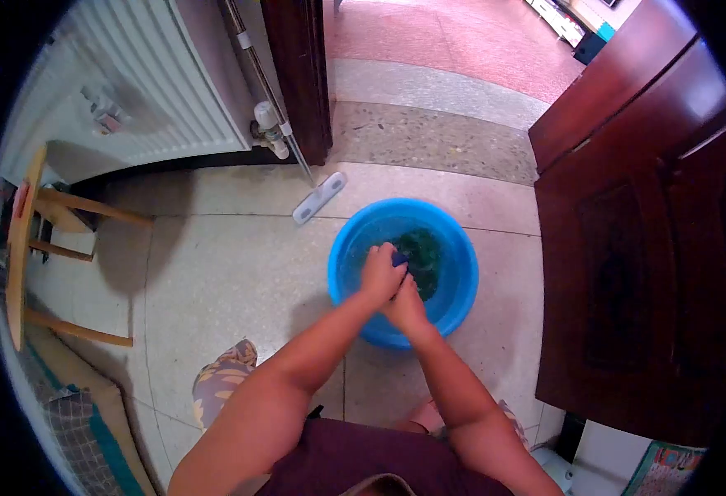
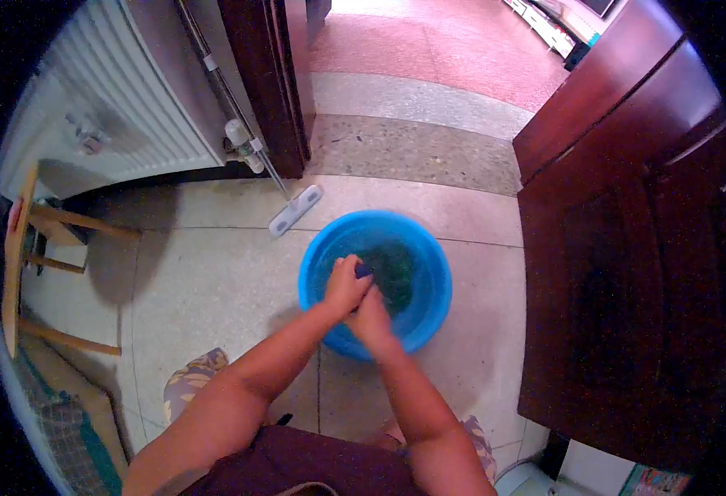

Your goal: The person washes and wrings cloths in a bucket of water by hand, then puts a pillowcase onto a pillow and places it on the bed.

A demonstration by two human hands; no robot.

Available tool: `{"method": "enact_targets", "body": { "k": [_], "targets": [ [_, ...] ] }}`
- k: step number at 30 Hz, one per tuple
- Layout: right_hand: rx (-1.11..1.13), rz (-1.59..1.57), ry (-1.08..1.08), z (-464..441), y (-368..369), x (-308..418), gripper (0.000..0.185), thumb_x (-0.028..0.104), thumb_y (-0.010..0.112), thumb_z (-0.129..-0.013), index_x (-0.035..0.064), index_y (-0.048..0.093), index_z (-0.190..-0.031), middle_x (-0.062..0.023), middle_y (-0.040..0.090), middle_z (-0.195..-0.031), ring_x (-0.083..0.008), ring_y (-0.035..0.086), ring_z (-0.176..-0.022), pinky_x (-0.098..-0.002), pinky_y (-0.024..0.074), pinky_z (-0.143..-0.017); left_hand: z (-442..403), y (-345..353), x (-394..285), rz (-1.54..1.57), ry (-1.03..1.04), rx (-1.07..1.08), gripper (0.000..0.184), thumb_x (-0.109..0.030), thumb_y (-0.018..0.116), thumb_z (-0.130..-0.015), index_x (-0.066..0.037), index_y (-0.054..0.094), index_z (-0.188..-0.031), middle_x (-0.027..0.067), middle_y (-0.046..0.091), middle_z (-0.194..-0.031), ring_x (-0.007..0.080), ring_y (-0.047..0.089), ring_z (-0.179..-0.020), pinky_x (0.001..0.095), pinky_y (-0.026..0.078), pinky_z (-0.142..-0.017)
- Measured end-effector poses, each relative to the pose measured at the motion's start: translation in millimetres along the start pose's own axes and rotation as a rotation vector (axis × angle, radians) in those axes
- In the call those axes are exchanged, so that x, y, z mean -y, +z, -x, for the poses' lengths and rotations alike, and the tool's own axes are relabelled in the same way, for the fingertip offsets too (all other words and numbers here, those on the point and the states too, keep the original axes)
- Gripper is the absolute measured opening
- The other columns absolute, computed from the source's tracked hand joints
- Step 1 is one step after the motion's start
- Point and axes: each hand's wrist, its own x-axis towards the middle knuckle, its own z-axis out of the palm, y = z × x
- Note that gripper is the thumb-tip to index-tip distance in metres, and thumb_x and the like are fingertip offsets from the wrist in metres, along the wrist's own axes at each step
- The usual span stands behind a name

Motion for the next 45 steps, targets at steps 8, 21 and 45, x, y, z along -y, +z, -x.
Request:
{"method": "enact_targets", "body": {
  "k": [8,21,45],
  "targets": [
    [0.254,-1.200,0.422,-20,-29,-4,0.039,0.028,0.057,-0.075,0.0042,0.049,-0.105,-0.0092,0.055,-0.084,-0.0222,0.054,-0.074,-0.0317,0.0445,-0.061,-48,-51,-15,0.946,-0.172,0.562,0.057,-0.029,0.060,-0.077,-0.013,0.037,-0.127,0.0149,0.041,-0.124,0.0271,0.043,-0.112,0.0365,0.035,-0.093],
    [0.598,-1.425,0.259,-8,-19,15,0.040,0.020,0.060,-0.073,0.0022,0.047,-0.106,-0.0118,0.056,-0.089,-0.0247,0.056,-0.077,-0.0401,0.0464,-0.065,-45,-70,-39,0.717,0.024,0.563,0.018,-0.012,0.064,-0.069,-0.008,0.047,-0.064,0.0031,0.055,-0.079,0.0152,0.052,-0.073,0.0295,0.044,-0.066],
    [0.611,-1.642,0.235,-2,-44,55,0.046,0.042,0.053,-0.075,0.0033,0.046,-0.100,-0.0073,0.046,-0.073,-0.0153,0.043,-0.058,-0.0232,0.0336,-0.045,-51,-93,-51,1.376,0.070,0.826,0.063,-0.042,0.059,-0.076,-0.014,0.034,-0.126,0.0141,0.044,-0.120,0.0270,0.045,-0.108,0.0384,0.040,-0.088]
  ]
}}
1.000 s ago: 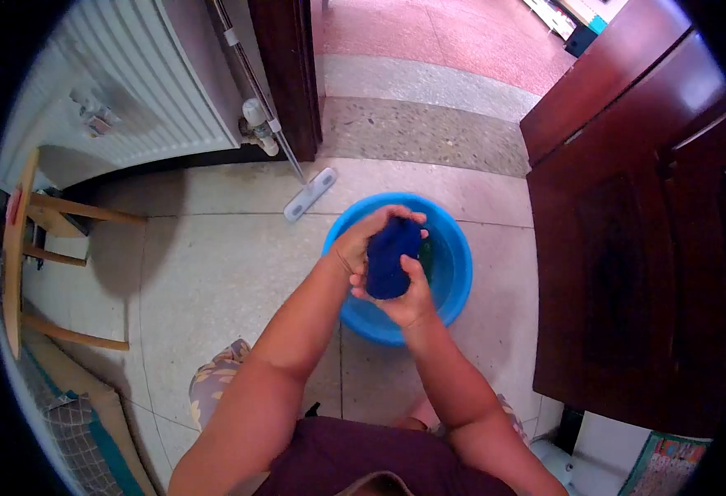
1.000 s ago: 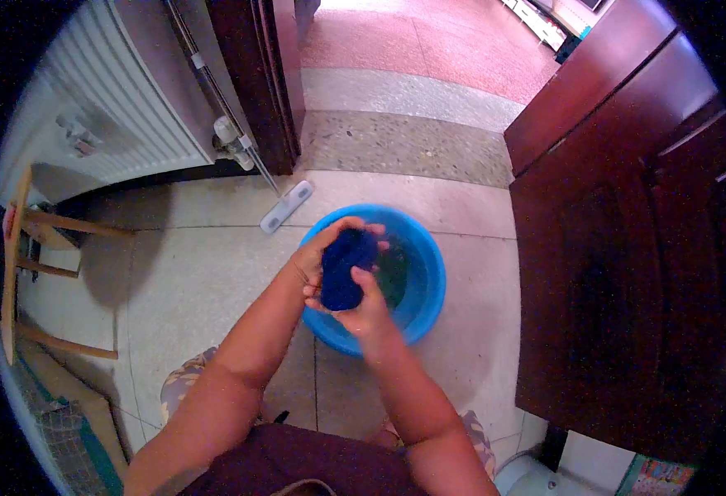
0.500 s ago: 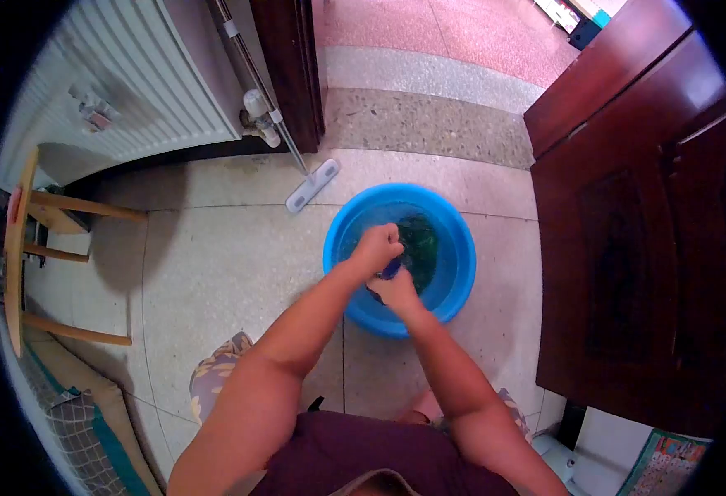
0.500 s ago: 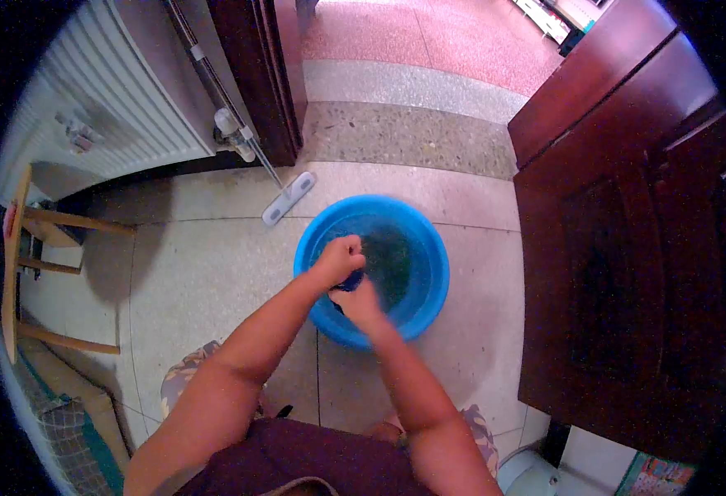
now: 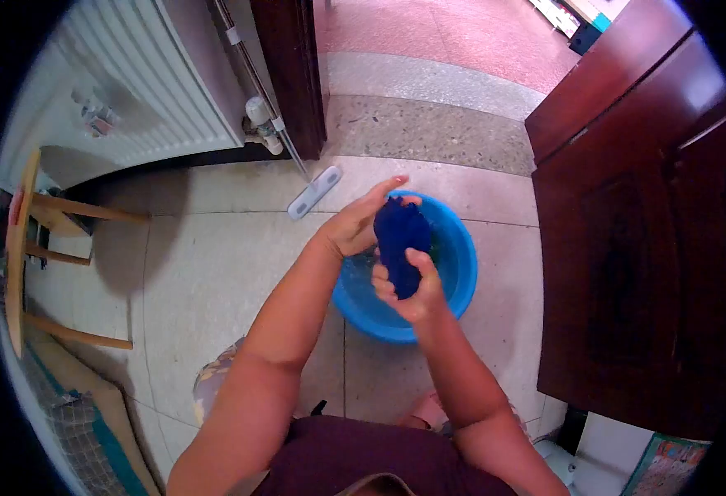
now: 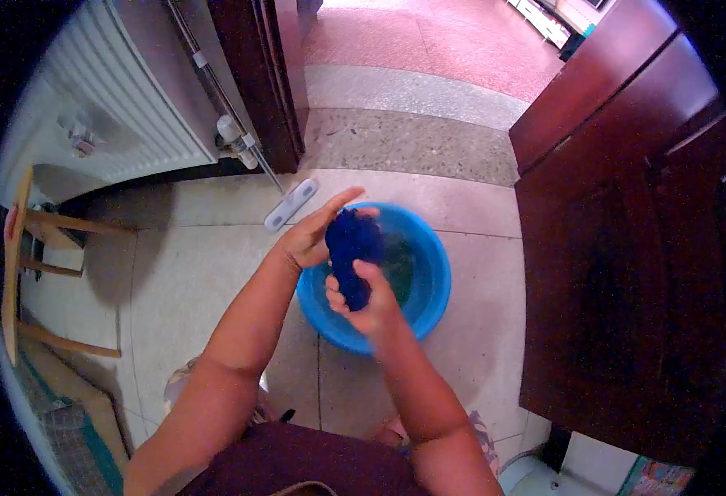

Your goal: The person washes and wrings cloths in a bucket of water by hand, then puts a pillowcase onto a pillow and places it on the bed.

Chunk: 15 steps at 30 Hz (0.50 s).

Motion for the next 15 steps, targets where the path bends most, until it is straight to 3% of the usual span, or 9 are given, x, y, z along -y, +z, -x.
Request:
{"method": "enact_targets", "body": {
  "k": [2,5,6,9,12,15],
  "targets": [
    [0.151,-0.184,-0.013,5,23,-7,0.048,0.043,0.053,-0.075,0.0041,0.046,-0.101,-0.0065,0.044,-0.073,-0.0143,0.042,-0.058,-0.0225,0.0331,-0.045,1,-1,3,0.124,0.070,0.034,0.074,-0.047,0.058,-0.075,-0.016,0.024,-0.133,0.0145,0.039,-0.126,0.0282,0.042,-0.112,0.0412,0.038,-0.091],
    [0.220,-0.330,-0.006,5,38,-21,0.053,0.048,0.053,-0.075,0.0055,0.045,-0.104,-0.0059,0.044,-0.076,-0.0131,0.041,-0.059,-0.0214,0.0331,-0.045,1,25,10,0.359,0.113,0.251,0.073,-0.049,0.058,-0.074,-0.016,0.028,-0.132,0.0159,0.035,-0.128,0.0319,0.041,-0.113,0.0439,0.039,-0.090],
    [0.195,-0.348,-0.015,6,41,-25,0.053,0.049,0.053,-0.075,0.0055,0.044,-0.105,-0.0058,0.044,-0.076,-0.0131,0.041,-0.059,-0.0212,0.0332,-0.045,2,36,8,0.415,0.145,0.276,0.059,-0.046,0.058,-0.075,-0.013,0.043,-0.121,0.0184,0.039,-0.123,0.0338,0.039,-0.115,0.0456,0.040,-0.087],
    [0.126,-0.322,-0.038,13,55,-21,0.053,0.048,0.053,-0.075,0.0047,0.044,-0.105,-0.0059,0.045,-0.077,-0.0137,0.041,-0.059,-0.0213,0.0337,-0.045,1,31,-1,0.307,0.183,0.488,0.034,-0.037,0.056,-0.079,-0.009,0.054,-0.099,0.0203,0.046,-0.112,0.0384,0.040,-0.113,0.0516,0.040,-0.085],
    [0.098,-0.209,-0.046,17,58,-10,0.050,0.044,0.054,-0.075,0.0039,0.046,-0.103,-0.0066,0.046,-0.078,-0.0145,0.042,-0.060,-0.0221,0.0343,-0.045,-4,38,-22,0.109,0.111,0.302,0.021,-0.023,0.058,-0.073,-0.003,0.054,-0.078,0.0176,0.056,-0.087,0.0294,0.056,-0.086,0.0409,0.047,-0.073],
    [0.107,-0.014,-0.027,16,40,2,0.046,0.039,0.055,-0.075,0.0039,0.045,-0.103,-0.0080,0.048,-0.078,-0.0155,0.045,-0.059,-0.0235,0.0355,-0.045,-6,47,-34,-0.255,-0.037,-0.002,0.015,-0.016,0.057,-0.071,-0.001,0.055,-0.072,0.0119,0.057,-0.073,0.0217,0.057,-0.070,0.0339,0.048,-0.067]
  ]
}}
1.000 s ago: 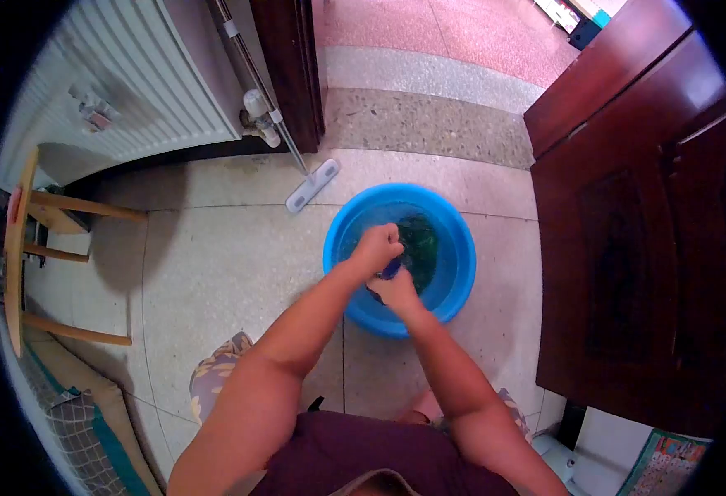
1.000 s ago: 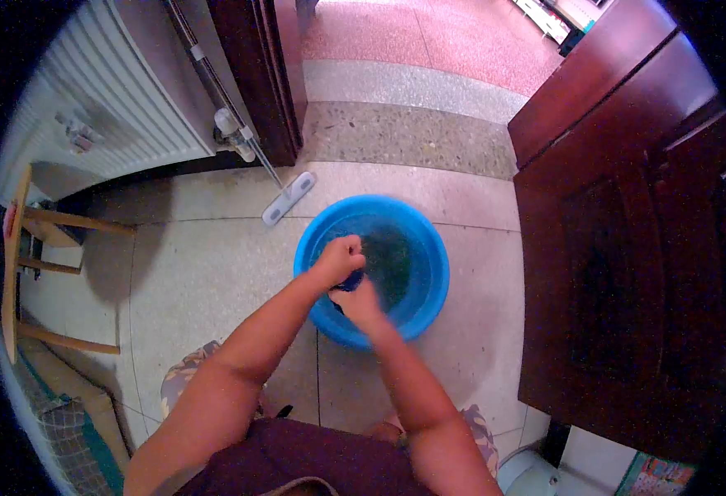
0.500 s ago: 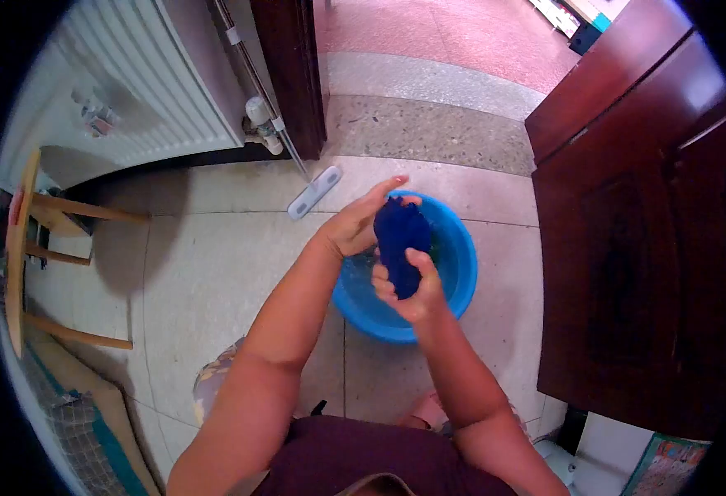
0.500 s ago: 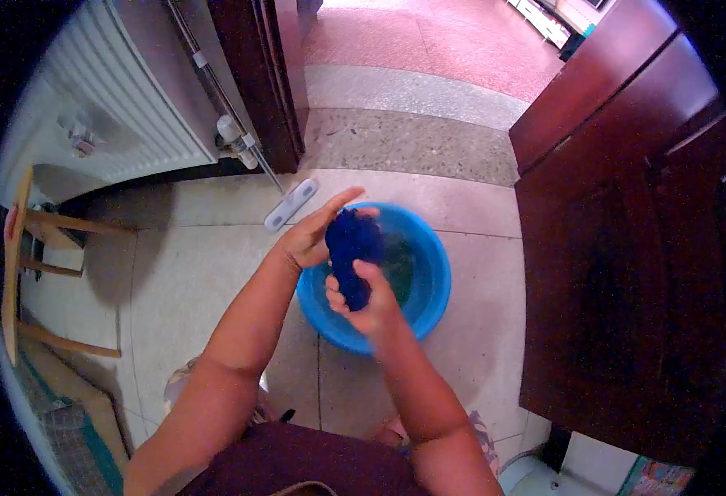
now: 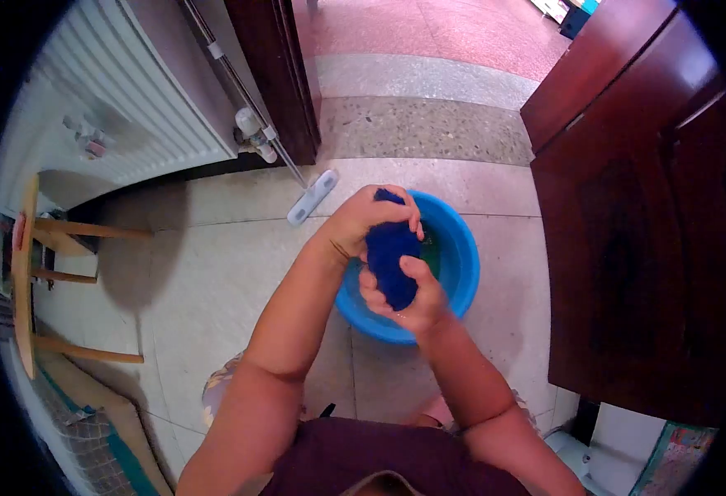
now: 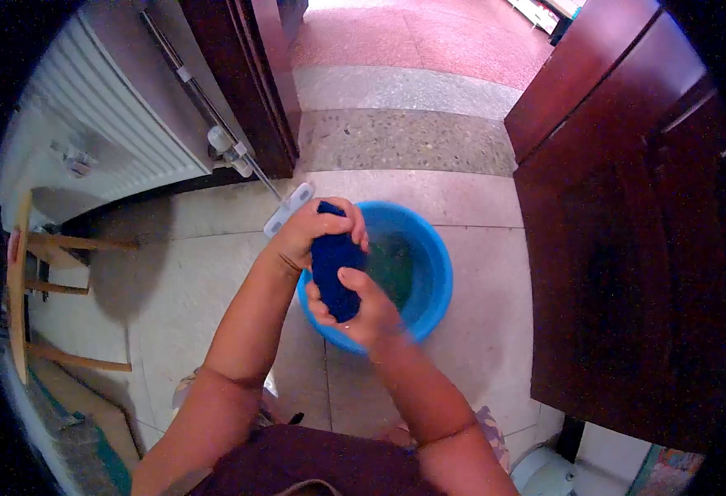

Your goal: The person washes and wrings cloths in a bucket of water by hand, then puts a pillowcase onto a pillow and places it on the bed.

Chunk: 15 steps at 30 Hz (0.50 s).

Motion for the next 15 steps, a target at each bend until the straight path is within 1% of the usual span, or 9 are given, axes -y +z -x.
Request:
{"method": "enact_targets", "body": {
  "k": [3,6,8,11,12,13,14,15],
  "targets": [
    [-0.084,0.222,0.041,0,-20,5,0.041,0.032,0.057,-0.075,0.0048,0.045,-0.102,-0.0084,0.051,-0.075,-0.0156,0.048,-0.057,-0.0250,0.0363,-0.045,-1,9,0,-0.214,-0.136,-0.094,0.015,-0.016,0.059,-0.068,-0.001,0.054,-0.068,0.0089,0.058,-0.068,0.0173,0.057,-0.066,0.0283,0.046,-0.064],
    [-0.213,0.344,0.063,-1,-39,-1,0.033,0.026,0.059,-0.074,0.0060,0.045,-0.097,-0.0075,0.051,-0.072,-0.0145,0.049,-0.054,-0.0254,0.0357,-0.042,-4,4,15,-0.427,-0.262,-0.148,0.018,-0.017,0.059,-0.066,0.000,0.056,-0.070,0.0077,0.058,-0.065,0.0158,0.055,-0.059,0.0275,0.045,-0.060],
    [-0.256,0.371,0.078,-5,-52,-7,0.028,0.022,0.059,-0.074,0.0069,0.046,-0.093,-0.0062,0.051,-0.071,-0.0135,0.048,-0.053,-0.0254,0.0348,-0.041,-5,-2,27,-0.627,-0.276,-0.141,0.020,-0.017,0.059,-0.065,0.002,0.055,-0.070,0.0088,0.058,-0.064,0.0161,0.056,-0.059,0.0274,0.045,-0.059],
    [-0.378,0.493,0.104,-8,-71,-16,0.026,0.023,0.061,-0.074,0.0073,0.046,-0.089,-0.0050,0.050,-0.069,-0.0122,0.047,-0.050,-0.0244,0.0323,-0.038,-6,-6,47,-0.904,-0.316,-0.158,0.023,-0.018,0.059,-0.065,0.004,0.057,-0.072,0.0116,0.059,-0.064,0.0173,0.057,-0.061,0.0288,0.046,-0.059],
    [-0.428,0.546,0.107,-9,-76,-20,0.022,0.022,0.060,-0.074,0.0076,0.047,-0.086,-0.0040,0.050,-0.065,-0.0120,0.047,-0.048,-0.0248,0.0321,-0.037,-6,-7,57,-0.990,-0.334,-0.166,0.024,-0.018,0.059,-0.065,0.004,0.058,-0.073,0.0127,0.059,-0.065,0.0179,0.058,-0.062,0.0296,0.046,-0.060],
    [-0.479,0.599,0.112,-9,-82,-25,0.019,0.021,0.060,-0.075,0.0079,0.048,-0.082,-0.0029,0.050,-0.061,-0.0119,0.046,-0.046,-0.0252,0.0320,-0.037,-5,-10,73,-1.089,-0.311,-0.245,0.026,-0.019,0.060,-0.064,0.003,0.061,-0.078,0.0175,0.061,-0.071,0.0250,0.060,-0.066,0.0346,0.047,-0.063],
    [-0.530,0.654,0.116,-9,-89,-29,0.016,0.020,0.059,-0.076,0.0081,0.050,-0.079,-0.0019,0.049,-0.058,-0.0117,0.046,-0.044,-0.0255,0.0318,-0.036,-4,-13,87,-1.143,-0.303,-0.260,0.024,-0.019,0.060,-0.064,0.002,0.061,-0.076,0.0175,0.061,-0.071,0.0277,0.059,-0.067,0.0365,0.046,-0.064],
    [-0.547,0.681,0.121,-9,-96,-34,0.016,0.021,0.059,-0.076,0.0082,0.050,-0.078,-0.0020,0.049,-0.057,-0.0115,0.045,-0.044,-0.0257,0.0314,-0.036,-3,-15,99,-1.197,-0.294,-0.275,0.022,-0.019,0.061,-0.065,0.000,0.061,-0.074,0.0176,0.061,-0.072,0.0305,0.059,-0.067,0.0384,0.046,-0.064]
  ]
}}
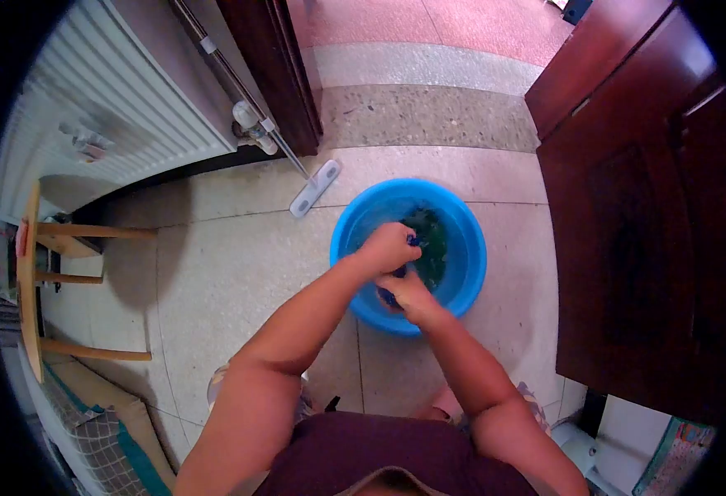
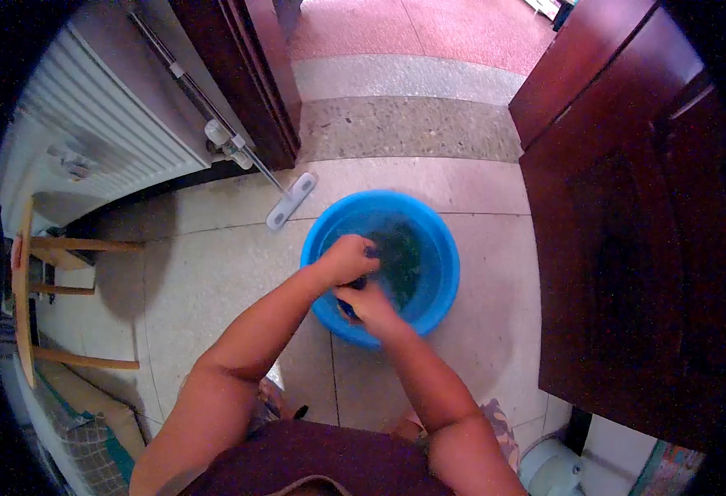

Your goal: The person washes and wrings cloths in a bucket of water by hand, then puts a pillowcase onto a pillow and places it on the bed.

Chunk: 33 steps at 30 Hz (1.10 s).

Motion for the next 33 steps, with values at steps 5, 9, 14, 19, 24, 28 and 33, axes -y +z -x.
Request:
{"method": "enact_targets", "body": {
  "k": [5,9,14,19,24,28,33],
  "targets": [
    [-0.062,0.200,0.044,-25,-14,-53,0.022,0.024,0.060,-0.077,0.0050,0.055,-0.086,-0.0043,0.055,-0.063,-0.0152,0.052,-0.050,-0.0298,0.0386,-0.041,7,37,24,-0.196,-0.098,-0.019,0.022,-0.022,0.061,-0.066,-0.004,0.063,-0.077,0.0179,0.061,-0.076,0.0324,0.059,-0.073,0.0412,0.047,-0.070],
    [-0.108,0.655,-0.419,-50,-25,-94,0.031,0.027,0.064,-0.072,0.0049,0.055,-0.092,-0.0044,0.056,-0.067,-0.0155,0.052,-0.057,-0.0309,0.0386,-0.048,10,67,55,-0.230,-0.105,-0.022,0.025,-0.025,0.058,-0.066,-0.003,0.063,-0.078,0.0183,0.060,-0.079,0.0353,0.057,-0.075,0.0440,0.046,-0.069],
    [-0.011,0.543,0.057,-18,-21,-28,0.030,0.025,0.065,-0.067,0.0075,0.054,-0.088,-0.0009,0.050,-0.062,-0.0093,0.044,-0.048,-0.0251,0.0326,-0.041,3,46,65,0.134,-0.131,-0.040,0.026,-0.025,0.062,-0.066,-0.003,0.062,-0.080,0.0168,0.060,-0.076,0.0298,0.059,-0.073,0.0390,0.047,-0.070],
    [0.197,0.464,-0.055,3,-43,63,0.048,0.027,0.062,-0.066,0.0005,0.051,-0.104,-0.0070,0.057,-0.079,-0.0140,0.054,-0.058,-0.0255,0.0429,-0.049,21,-40,26,0.952,-0.390,0.478,0.063,-0.040,0.061,-0.074,-0.017,0.035,-0.125,0.0143,0.039,-0.123,0.0312,0.042,-0.109,0.0454,0.049,-0.071],
    [-0.005,-0.307,-0.180,-48,-83,34,0.039,0.038,0.050,-0.083,0.0033,0.049,-0.100,-0.0077,0.057,-0.075,-0.0169,0.057,-0.058,-0.0273,0.0468,-0.049,31,-83,30,1.050,-0.221,0.128,0.041,-0.029,0.060,-0.073,-0.012,0.050,-0.109,0.0088,0.053,-0.098,0.0191,0.056,-0.074,0.0295,0.048,-0.051],
    [-0.237,0.115,-0.057,-70,-102,-8,0.026,0.026,0.053,-0.083,0.0034,0.051,-0.096,-0.0066,0.055,-0.073,-0.0148,0.055,-0.056,-0.0263,0.0449,-0.048,96,-162,55,0.937,-0.324,-0.101,0.032,-0.036,0.059,-0.072,-0.016,0.056,-0.097,-0.0012,0.058,-0.077,0.0113,0.053,-0.063,0.0247,0.035,-0.041],
    [-0.316,0.482,-0.141,-69,-92,-26,0.020,0.015,0.054,-0.079,0.0012,0.052,-0.093,-0.0080,0.056,-0.073,-0.0165,0.055,-0.057,-0.0286,0.0451,-0.049,230,-298,155,1.076,-0.246,-0.871,0.028,-0.029,0.059,-0.075,-0.013,0.055,-0.097,0.0059,0.058,-0.093,0.0179,0.055,-0.084,0.0289,0.046,-0.058]
  ]
}}
